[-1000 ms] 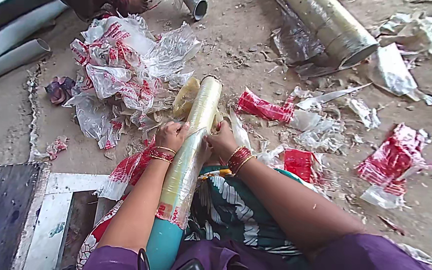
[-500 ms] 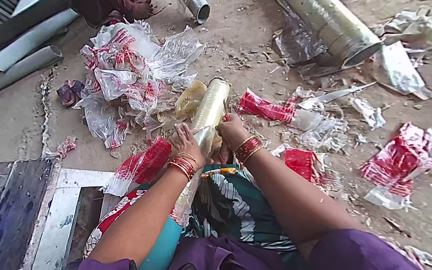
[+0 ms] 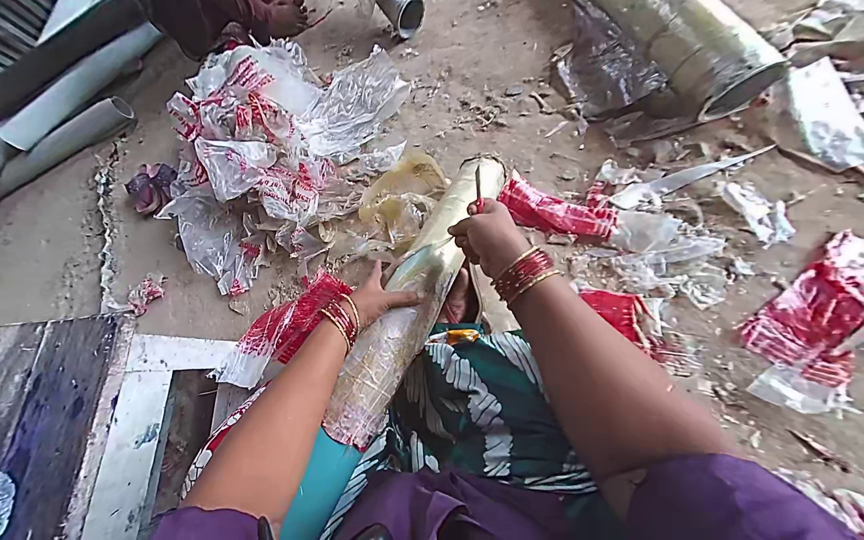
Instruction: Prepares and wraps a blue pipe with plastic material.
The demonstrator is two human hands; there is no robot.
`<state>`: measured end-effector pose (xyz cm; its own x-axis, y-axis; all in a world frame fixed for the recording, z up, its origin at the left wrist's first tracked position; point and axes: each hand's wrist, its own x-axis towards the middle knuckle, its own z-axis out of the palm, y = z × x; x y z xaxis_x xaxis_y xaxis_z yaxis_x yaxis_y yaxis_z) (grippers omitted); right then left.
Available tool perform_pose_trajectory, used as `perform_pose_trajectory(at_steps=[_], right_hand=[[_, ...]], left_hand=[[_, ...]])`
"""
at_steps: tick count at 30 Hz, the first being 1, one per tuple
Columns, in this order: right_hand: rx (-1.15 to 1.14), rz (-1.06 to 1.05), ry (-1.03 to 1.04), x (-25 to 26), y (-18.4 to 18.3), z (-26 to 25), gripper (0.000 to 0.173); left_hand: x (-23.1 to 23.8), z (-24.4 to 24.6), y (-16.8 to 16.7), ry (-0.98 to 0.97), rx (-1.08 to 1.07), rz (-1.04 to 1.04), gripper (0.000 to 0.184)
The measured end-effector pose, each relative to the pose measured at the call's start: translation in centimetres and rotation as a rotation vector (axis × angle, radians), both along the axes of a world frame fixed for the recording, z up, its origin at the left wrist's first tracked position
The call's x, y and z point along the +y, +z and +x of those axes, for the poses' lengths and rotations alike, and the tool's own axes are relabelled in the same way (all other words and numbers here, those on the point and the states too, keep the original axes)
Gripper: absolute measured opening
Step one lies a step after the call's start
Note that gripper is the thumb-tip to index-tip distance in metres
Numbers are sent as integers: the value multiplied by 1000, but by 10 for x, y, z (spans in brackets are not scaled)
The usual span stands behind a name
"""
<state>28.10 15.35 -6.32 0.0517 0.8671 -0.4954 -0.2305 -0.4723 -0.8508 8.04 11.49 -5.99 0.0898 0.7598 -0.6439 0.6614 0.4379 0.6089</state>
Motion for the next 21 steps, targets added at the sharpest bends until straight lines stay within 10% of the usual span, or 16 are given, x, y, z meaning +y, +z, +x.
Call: perform_pose_trajectory(at_steps=[5,13,18,21], right_hand=[[-398,142,104,12,-24,5,18],[-843,659,152,-3,-19,-10,26],[-650,920,351,-12,-18,-18,15],[-548,819,650,-11,-17,-14,12]], left_hand=[[-14,22,30,-362,474,499,77],[-41,77,50,-323,892,114,101],[-51,70,48,-355,783,252,89],[-83,47,62,-369,717,154,118]])
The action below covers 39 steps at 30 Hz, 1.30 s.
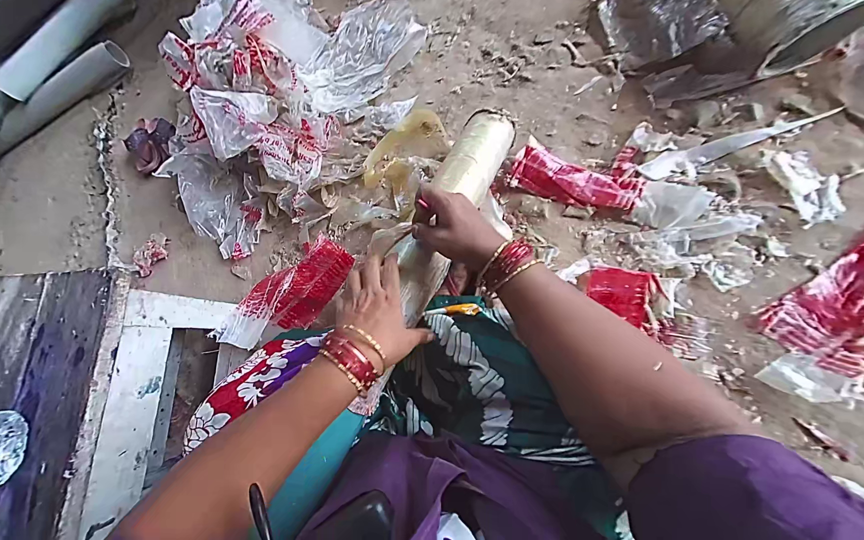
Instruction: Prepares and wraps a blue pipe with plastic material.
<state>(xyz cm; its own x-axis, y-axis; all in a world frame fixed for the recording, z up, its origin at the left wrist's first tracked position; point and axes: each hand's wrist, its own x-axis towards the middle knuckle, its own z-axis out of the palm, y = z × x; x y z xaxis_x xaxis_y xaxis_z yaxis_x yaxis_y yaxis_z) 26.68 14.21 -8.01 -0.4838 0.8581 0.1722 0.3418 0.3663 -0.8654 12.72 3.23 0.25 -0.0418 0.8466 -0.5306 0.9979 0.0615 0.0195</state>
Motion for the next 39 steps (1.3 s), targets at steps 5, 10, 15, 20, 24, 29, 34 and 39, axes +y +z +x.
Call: perform_pose_trajectory(at_steps=[5,10,15,20,24,29,34,39], right_hand=[[-73,-65,174,2,10,-2,19],[-187,-35,336,-11,21,-13,24],[-190,64,349,-22,19,-16,28],[-203,-3,310,-15,17,-29,23],[-146,-108,353,-9,13,-16,23],[-172,140,390,-19,18,-25,29],[-65,154,499,-64,35,-63,28],[-14,30,544,-72,36,-65,24]], left_hand=[[-115,-71,3,-26,-33,209,130],[-136,-81,11,149,30,70,130],[-109,-96,25,244,-38,-205,130],[-99,-105,28,264,-88,-280,130],[-99,-105,25,255,-125,-294,129],[-96,-108,21,247,-143,-297,129],[-96,-112,18,249,-176,-281,128],[-98,-115,15,248,-223,-255,128]])
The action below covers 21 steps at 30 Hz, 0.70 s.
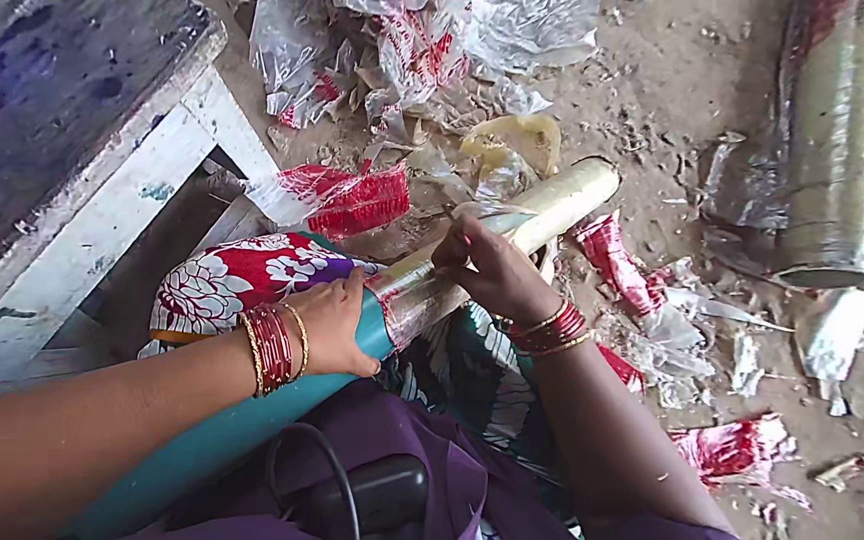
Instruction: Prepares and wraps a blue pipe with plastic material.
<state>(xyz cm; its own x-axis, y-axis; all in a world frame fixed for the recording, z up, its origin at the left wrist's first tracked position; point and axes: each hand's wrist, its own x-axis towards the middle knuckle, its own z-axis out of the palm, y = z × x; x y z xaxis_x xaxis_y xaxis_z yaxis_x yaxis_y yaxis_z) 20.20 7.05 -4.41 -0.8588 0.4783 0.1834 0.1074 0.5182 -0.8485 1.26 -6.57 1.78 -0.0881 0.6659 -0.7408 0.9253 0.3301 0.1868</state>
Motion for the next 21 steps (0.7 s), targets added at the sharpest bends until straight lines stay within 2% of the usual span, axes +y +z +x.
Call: perform_pose_trajectory(at_steps=[3,4,6,8,12,16,21], right_hand=[[104,-311,-1,3,3,15,24],[118,-334,-46,2,8,22,26],[47,-106,-124,1,10,28,20],[2,76,-126,-10,2,16,23],[31,178,-19,-31,6,-17,29],[64,264,-68,-50,7,-23,16],[49,263,-94,-56,6,-20,17]], left_hand=[[-1,-5,-3,0,-27,21,127],[0,-8,-3,8,-41,19,126],[3,-9,-2,29,-56,25,122],[4,-7,1,3,-42,15,121],[1,-3,-2,-6,-53,40,124],[-1,-3,0,-23,-55,32,121],[-1,-1,1,-6,-72,23,122]])
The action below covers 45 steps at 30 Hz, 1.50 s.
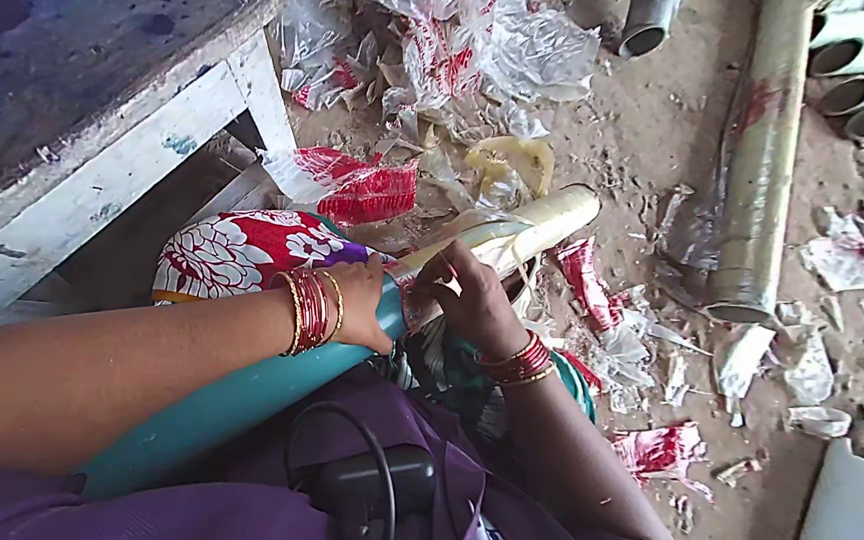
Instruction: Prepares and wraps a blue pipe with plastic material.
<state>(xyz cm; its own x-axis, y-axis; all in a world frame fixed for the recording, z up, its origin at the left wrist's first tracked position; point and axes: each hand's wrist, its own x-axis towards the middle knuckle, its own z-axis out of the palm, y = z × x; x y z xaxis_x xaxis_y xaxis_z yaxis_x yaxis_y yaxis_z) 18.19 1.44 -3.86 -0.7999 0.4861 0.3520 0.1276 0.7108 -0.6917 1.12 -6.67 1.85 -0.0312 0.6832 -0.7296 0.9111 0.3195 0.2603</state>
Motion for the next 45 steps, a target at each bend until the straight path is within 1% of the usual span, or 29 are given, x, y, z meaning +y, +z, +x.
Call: perform_pose_trajectory(at_steps=[3,5,7,8,10,11,16,18,21,23,26,28,30,31,33,35,37,39,40,41,43,44,45], right_hand=[[6,-71,26,2,1,3,21],[35,-221,31,7,2,16,24],[89,-399,-32,16,5,41,31],[101,-410,-90,22,7,53,32],[31,-237,-181,22,5,64,25],[-3,-156,-181,18,5,61,23],[-17,202,37,7,2,15,23],[1,286,26,10,-2,11,19],[20,287,-35,14,-7,15,5],[55,233,-55,13,-9,15,8],[10,165,-65,13,-6,20,10],[-33,19,-124,16,-1,37,9],[-3,-200,-208,26,-2,67,15],[66,-317,-245,34,-5,85,21],[285,-535,-290,49,-14,112,32],[465,-649,-313,59,-19,124,37],[608,-708,-357,68,-22,134,39],[734,-731,-481,77,-24,150,41],[807,-737,-603,80,-27,160,42],[887,-750,-760,83,-28,169,40],[1076,-765,-1114,86,-28,201,27],[1158,-746,-1266,85,-29,230,22],[1186,-704,-1407,79,-34,262,18]], left_hand=[[-1,-1,1,8,-15,0,122],[0,-3,-1,17,-29,3,122],[2,-7,-3,42,-57,9,121],[5,-10,-4,43,-67,11,119],[7,-10,-6,22,-51,20,118],[7,-8,-5,17,-42,19,118],[4,1,-6,20,-15,20,122],[3,1,-5,33,-19,20,123],[3,2,-6,33,-20,21,122],[2,4,-6,28,-17,22,122],[1,2,-2,13,-16,18,121],[2,-1,-3,28,-34,12,121],[4,-4,-6,56,-68,12,120],[5,-6,-7,65,-81,12,119],[6,-8,-10,63,-90,18,120],[6,-7,-10,64,-86,22,121],[6,-7,-8,56,-79,10,121],[8,-10,-8,45,-76,-8,122],[9,-10,-9,45,-76,-14,122],[10,-12,-11,49,-74,-15,122],[10,-14,-14,66,-84,-21,122],[11,-15,-16,80,-97,-22,120],[12,-17,-16,89,-107,-27,119]])
